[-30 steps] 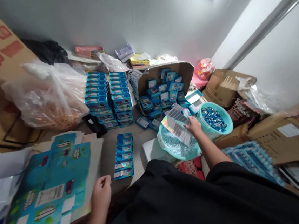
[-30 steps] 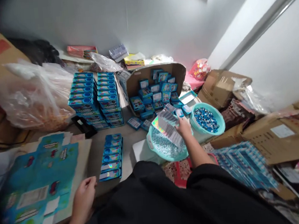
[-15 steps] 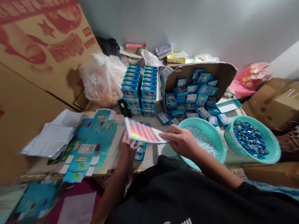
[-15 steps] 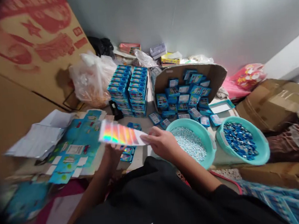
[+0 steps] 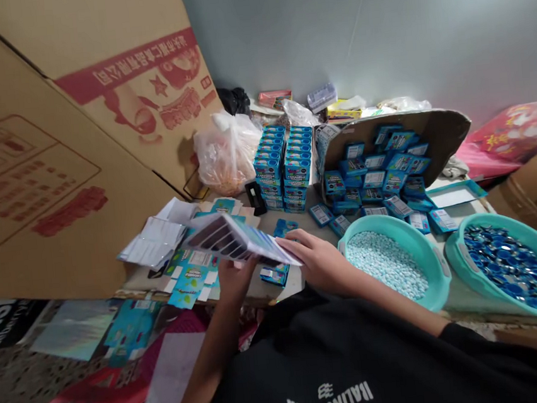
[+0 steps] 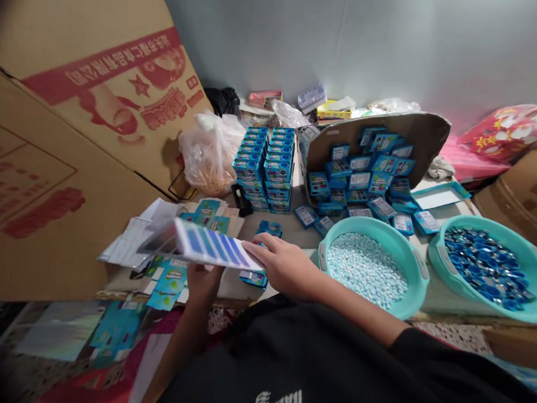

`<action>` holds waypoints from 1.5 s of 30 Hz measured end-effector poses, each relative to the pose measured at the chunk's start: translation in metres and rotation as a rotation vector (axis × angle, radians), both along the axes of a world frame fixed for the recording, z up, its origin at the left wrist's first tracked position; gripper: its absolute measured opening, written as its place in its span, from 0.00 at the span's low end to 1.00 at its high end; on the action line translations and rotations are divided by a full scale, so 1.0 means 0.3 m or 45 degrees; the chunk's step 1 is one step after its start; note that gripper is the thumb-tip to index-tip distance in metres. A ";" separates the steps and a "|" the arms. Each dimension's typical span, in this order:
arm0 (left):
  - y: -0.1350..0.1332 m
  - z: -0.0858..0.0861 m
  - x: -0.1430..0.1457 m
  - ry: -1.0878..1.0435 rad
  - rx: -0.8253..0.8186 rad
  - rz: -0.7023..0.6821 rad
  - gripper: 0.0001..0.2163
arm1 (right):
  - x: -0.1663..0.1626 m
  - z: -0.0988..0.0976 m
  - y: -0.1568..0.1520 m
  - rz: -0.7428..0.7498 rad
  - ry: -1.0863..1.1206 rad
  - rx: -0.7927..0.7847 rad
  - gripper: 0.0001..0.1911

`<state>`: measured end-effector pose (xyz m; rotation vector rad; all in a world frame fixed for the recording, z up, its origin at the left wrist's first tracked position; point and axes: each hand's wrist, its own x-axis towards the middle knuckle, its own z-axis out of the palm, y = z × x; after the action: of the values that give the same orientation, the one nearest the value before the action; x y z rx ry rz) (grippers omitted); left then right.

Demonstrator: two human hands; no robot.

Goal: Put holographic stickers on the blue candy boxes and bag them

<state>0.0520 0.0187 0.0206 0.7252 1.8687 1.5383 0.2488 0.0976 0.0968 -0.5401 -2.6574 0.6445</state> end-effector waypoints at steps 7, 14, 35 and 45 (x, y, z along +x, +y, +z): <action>-0.033 0.060 0.083 -0.140 0.313 0.185 0.16 | -0.040 -0.005 -0.025 0.042 0.056 -0.168 0.42; -0.025 0.111 0.145 -0.436 0.317 0.021 0.22 | -0.057 0.003 -0.002 -0.179 0.326 -0.615 0.25; -0.065 0.277 -0.007 1.607 0.399 -0.571 0.16 | -0.066 0.130 0.028 0.083 0.083 -0.273 0.12; -0.062 0.204 -0.002 1.691 0.706 -0.457 0.10 | -0.048 0.107 0.063 -0.147 0.128 -0.422 0.11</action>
<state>0.0515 0.0002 0.0817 2.6454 1.8183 1.3903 0.2345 0.1163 0.1289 -0.7235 -2.4177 1.0552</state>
